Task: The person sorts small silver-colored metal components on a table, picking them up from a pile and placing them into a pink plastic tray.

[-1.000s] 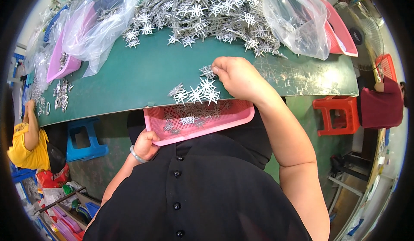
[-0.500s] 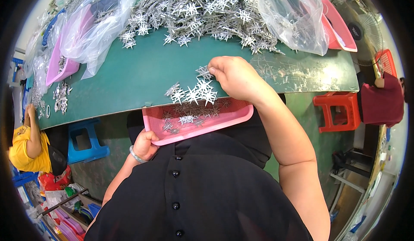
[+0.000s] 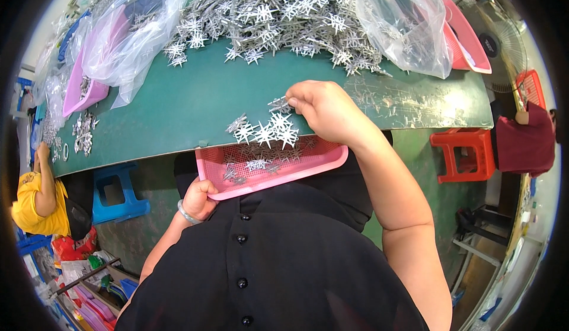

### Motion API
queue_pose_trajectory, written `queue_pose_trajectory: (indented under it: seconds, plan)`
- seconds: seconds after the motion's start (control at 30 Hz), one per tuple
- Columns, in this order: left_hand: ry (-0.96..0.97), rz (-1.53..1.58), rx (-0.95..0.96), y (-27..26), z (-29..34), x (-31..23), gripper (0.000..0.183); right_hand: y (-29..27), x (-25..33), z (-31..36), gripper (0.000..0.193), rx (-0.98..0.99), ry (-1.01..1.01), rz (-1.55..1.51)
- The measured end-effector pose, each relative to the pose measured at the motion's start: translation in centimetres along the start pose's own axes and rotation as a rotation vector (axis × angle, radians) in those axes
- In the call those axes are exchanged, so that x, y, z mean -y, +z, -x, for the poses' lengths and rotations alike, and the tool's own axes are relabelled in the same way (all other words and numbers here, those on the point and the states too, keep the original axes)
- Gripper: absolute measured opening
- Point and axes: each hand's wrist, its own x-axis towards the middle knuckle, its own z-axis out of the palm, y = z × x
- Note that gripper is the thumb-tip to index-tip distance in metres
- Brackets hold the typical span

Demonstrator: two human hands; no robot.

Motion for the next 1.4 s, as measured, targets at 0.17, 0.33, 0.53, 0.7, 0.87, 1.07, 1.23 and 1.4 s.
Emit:
queue_pose_trajectory:
  seconds: [0.17,0.33,0.53,0.7,0.87,1.07,1.23,1.4]
  plan:
    - [0.001,0.006,0.005,0.3,0.1,-0.1,0.06,0.0,0.0,0.2,0.011,-0.004,-0.027,-0.007]
    - [-0.001,0.002,-0.008,0.4,0.1,-0.2,0.059,0.3,0.8,0.3,0.013,0.013,-0.099,0.106]
    - [0.04,0.004,-0.008,1.1,0.2,-0.3,0.062,1.0,2.3,-0.5,0.013,0.143,-0.246,0.083]
    - [0.036,-0.013,-0.001,0.7,0.1,-0.2,0.063,3.4,3.7,-1.0,0.026,0.064,-0.3,0.139]
    - [0.013,0.013,0.033,0.6,0.1,-0.4,0.065,5.1,4.6,-0.4,0.029,0.219,-0.404,0.192]
    - [-0.028,0.017,0.024,0.6,0.2,-0.5,0.068,2.2,5.6,-2.8,0.029,0.188,-0.531,0.346]
    - [0.03,0.022,0.007,0.8,0.3,-0.4,0.06,-2.9,5.6,-10.1,0.045,-0.442,-0.601,0.855]
    - [-0.007,0.016,0.044,0.9,0.1,-0.3,0.072,-5.3,4.0,-15.5,0.066,-0.428,-0.462,1.159]
